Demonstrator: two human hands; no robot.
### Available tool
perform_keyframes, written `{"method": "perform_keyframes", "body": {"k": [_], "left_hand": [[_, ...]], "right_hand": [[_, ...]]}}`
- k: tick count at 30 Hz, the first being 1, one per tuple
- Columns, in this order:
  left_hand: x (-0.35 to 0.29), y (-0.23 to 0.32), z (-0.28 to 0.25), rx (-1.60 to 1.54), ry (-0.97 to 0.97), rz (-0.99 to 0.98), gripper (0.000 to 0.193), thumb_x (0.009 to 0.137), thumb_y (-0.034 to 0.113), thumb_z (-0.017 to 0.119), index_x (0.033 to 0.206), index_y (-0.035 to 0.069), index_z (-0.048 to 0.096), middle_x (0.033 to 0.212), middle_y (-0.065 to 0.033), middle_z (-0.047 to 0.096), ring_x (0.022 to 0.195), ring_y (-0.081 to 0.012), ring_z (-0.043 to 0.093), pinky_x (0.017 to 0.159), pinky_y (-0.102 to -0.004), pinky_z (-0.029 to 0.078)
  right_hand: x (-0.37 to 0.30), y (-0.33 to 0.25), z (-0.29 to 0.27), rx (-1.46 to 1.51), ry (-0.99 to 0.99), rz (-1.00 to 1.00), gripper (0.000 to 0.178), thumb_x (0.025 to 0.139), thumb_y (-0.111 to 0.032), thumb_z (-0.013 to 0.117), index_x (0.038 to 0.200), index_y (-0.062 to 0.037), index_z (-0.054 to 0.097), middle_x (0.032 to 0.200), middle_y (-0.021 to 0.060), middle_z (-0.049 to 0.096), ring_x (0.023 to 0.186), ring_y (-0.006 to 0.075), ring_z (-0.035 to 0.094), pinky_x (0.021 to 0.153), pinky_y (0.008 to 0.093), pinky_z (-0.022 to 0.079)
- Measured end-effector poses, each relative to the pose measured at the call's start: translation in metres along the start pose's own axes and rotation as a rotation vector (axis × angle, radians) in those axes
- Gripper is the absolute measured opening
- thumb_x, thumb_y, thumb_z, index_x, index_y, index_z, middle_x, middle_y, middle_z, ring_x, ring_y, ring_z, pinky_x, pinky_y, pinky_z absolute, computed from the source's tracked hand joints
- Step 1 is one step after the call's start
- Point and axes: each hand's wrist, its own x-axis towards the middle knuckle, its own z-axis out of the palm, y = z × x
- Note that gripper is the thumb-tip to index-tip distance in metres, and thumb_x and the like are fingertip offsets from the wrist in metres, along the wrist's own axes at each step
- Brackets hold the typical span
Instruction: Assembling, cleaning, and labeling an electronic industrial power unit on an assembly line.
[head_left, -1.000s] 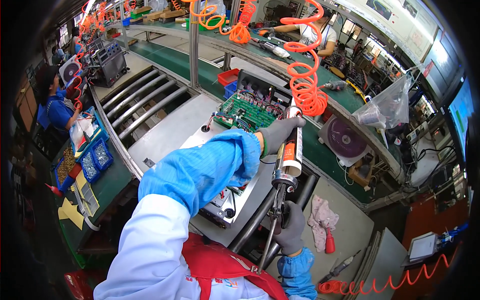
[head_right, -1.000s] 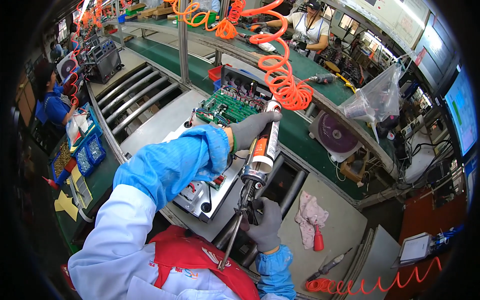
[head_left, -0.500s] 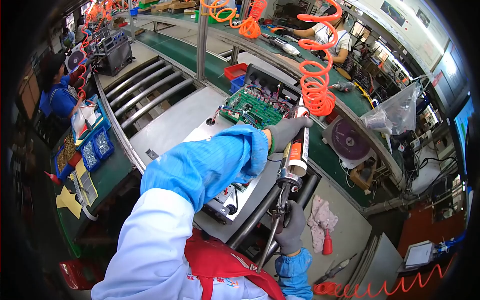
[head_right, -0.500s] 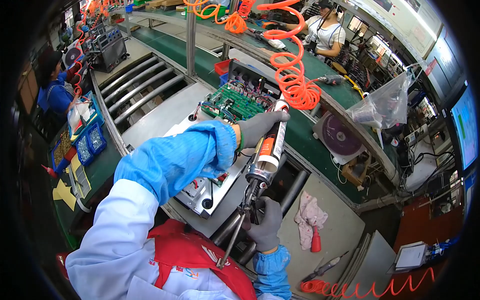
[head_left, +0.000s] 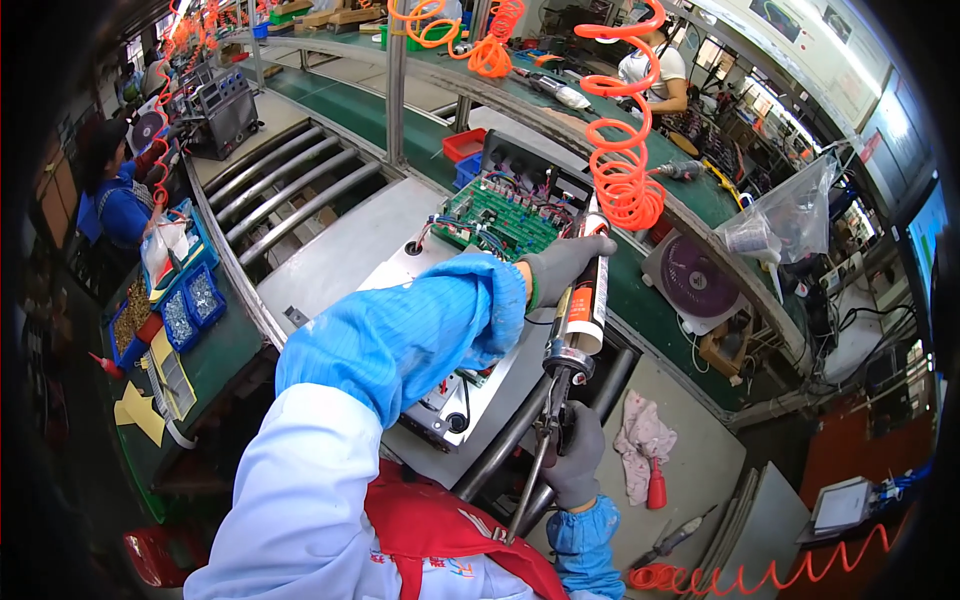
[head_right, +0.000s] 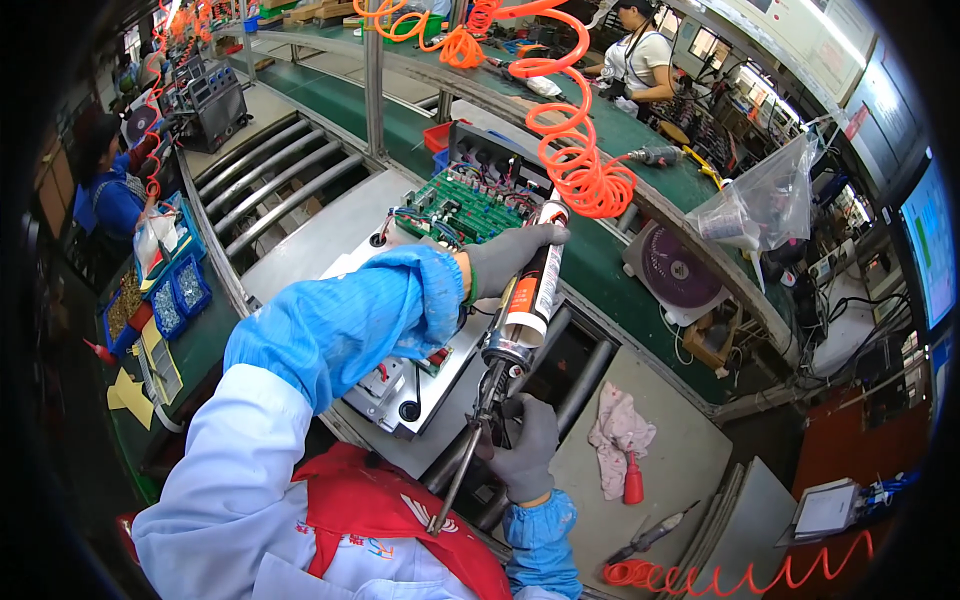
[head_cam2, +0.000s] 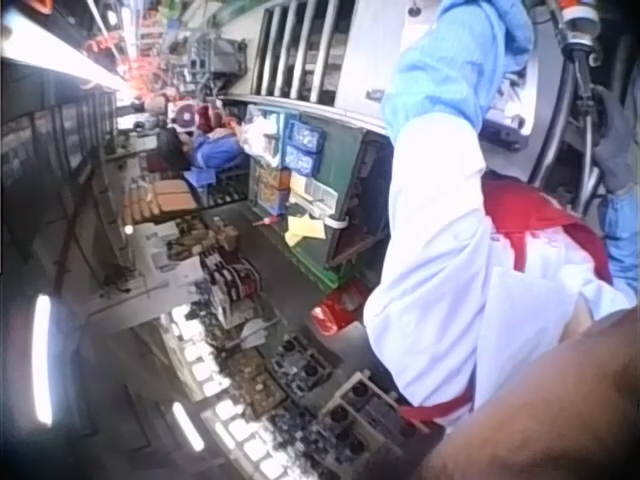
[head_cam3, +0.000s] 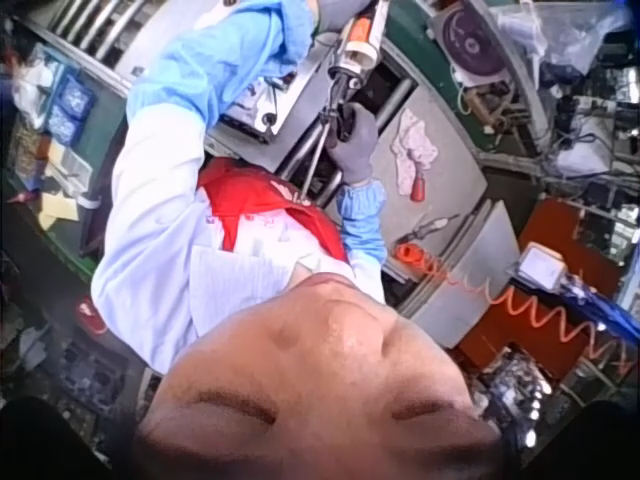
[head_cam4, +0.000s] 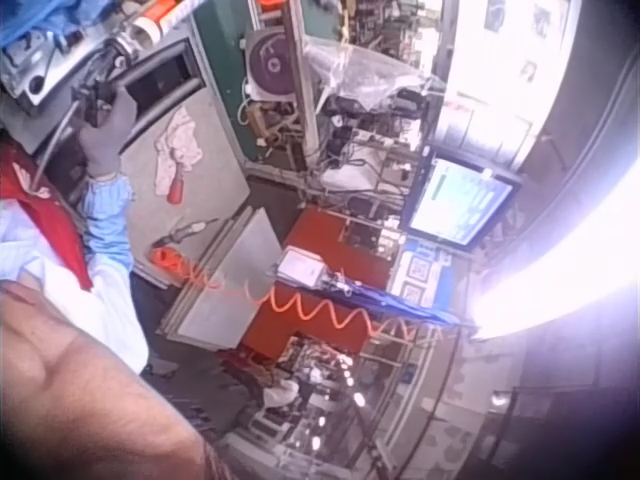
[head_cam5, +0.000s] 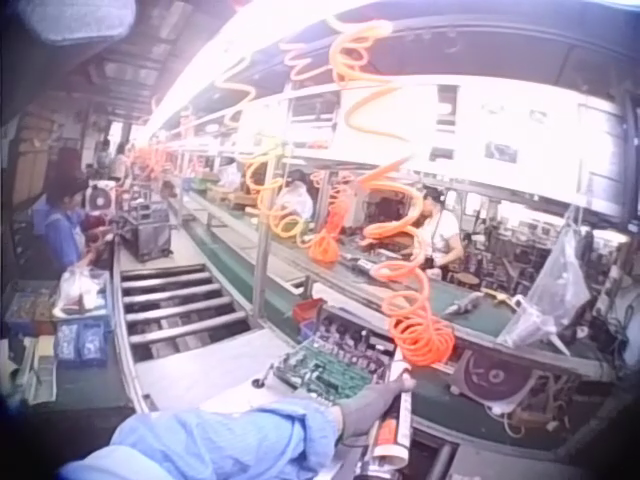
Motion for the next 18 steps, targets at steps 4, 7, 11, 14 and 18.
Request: {"method": "perform_keyframes", "body": {"k": [4,7,11,14,18], "left_hand": [[-0.0014,-0.0001,0.0016,0.004,0.034,-0.005,0.039,0.09,0.03,0.067,0.104,0.005,0.04,0.077,-0.0093,0.049,0.056,-0.027,0.061,0.053,-0.0459,0.06],[-0.0011,0.0003,0.0008,0.005,0.024,-0.017,0.039,0.09,0.029,0.067,0.104,0.005,0.039,0.078,-0.0099,0.049,0.057,-0.0271,0.061,0.053,-0.0457,0.06],[0.0001,-0.0006,-0.0006,0.009,0.035,0.011,0.039,0.089,0.028,0.068,0.104,0.005,0.039,0.077,-0.0104,0.05,0.057,-0.0269,0.061,0.052,-0.0446,0.059],[-0.0013,-0.0005,0.0013,-0.005,0.036,0.013,0.039,0.089,0.028,0.068,0.103,0.005,0.04,0.076,-0.0098,0.05,0.057,-0.0263,0.06,0.051,-0.0446,0.058],[-0.004,0.0002,0.0022,0.008,0.051,0.041,0.037,0.088,0.028,0.069,0.102,0.005,0.043,0.076,-0.0093,0.05,0.057,-0.0244,0.059,0.052,-0.0437,0.057]], "right_hand": [[0.0001,-0.0009,0.0002,-0.012,0.009,0.0,0.05,0.065,-0.036,0.082,0.095,-0.0026,0.06,0.078,0.0093,0.057,0.073,0.0285,0.055,0.066,0.0397,0.045],[0.0001,-0.0018,-0.0005,-0.009,-0.005,-0.003,0.049,0.065,-0.036,0.082,0.095,-0.0025,0.06,0.079,0.0095,0.057,0.073,0.0286,0.055,0.066,0.0399,0.045],[-0.0001,-0.0023,0.0008,-0.003,-0.009,0.012,0.049,0.067,-0.037,0.08,0.095,-0.0024,0.061,0.079,0.0097,0.057,0.074,0.0287,0.055,0.066,0.0398,0.045],[-0.0007,0.0009,0.0011,0.0,-0.017,0.004,0.05,0.068,-0.039,0.08,0.095,-0.002,0.061,0.078,0.01,0.056,0.074,0.0285,0.056,0.066,0.0396,0.045],[-0.0017,0.0032,0.002,0.001,-0.014,-0.007,0.052,0.069,-0.042,0.078,0.096,-0.0008,0.061,0.077,0.0108,0.055,0.073,0.0288,0.056,0.065,0.0396,0.045]]}}
